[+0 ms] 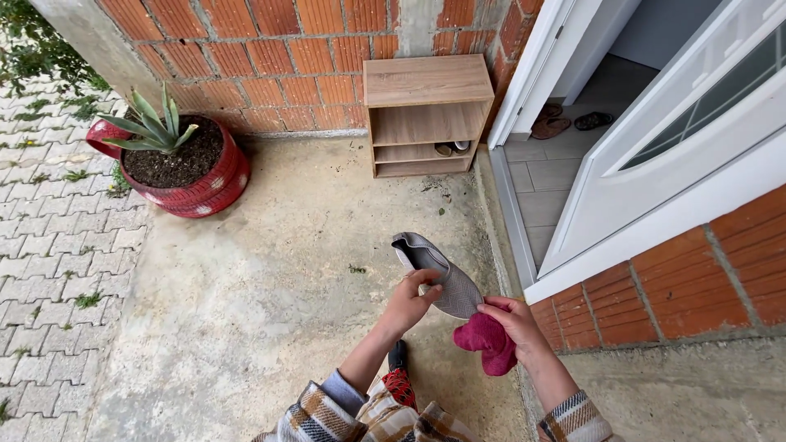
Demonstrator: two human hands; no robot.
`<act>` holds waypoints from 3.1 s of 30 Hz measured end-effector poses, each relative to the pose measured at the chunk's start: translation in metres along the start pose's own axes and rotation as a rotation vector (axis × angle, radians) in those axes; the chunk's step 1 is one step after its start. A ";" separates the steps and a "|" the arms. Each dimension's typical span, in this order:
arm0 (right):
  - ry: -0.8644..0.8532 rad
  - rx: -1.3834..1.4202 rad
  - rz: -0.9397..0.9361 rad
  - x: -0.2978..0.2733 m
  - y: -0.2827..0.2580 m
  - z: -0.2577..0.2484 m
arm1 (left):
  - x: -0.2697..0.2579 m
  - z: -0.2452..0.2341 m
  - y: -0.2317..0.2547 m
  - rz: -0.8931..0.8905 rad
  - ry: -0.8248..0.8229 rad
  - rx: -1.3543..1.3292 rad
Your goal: Cleaning various shoes with a cloth and organizing them into a wooden shoe rack
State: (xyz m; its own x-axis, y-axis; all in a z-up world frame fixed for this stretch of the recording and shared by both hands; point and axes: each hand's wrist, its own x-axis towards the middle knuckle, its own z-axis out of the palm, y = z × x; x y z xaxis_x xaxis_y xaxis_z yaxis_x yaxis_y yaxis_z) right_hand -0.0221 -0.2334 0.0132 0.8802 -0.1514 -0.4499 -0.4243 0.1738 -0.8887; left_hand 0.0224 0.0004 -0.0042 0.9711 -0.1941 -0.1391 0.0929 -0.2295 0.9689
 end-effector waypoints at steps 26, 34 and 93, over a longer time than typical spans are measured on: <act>0.193 0.126 0.244 0.224 -0.030 0.013 | 0.194 -0.047 -0.010 -0.165 -0.076 -0.241; 0.160 0.080 0.308 0.326 -0.036 0.011 | 0.248 -0.058 -0.005 -0.247 -0.029 -0.244; 0.210 0.167 0.192 0.950 0.187 0.027 | 0.664 0.128 -0.428 -0.601 0.100 -0.506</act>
State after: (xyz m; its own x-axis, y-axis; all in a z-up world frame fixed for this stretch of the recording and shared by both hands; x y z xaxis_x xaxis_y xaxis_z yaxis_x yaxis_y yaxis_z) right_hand 0.7410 -0.3182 -0.5779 0.7170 -0.2943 -0.6319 -0.5225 0.3733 -0.7666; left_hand 0.5991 -0.1525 -0.5377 0.7357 -0.0819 -0.6724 0.6732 0.1982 0.7124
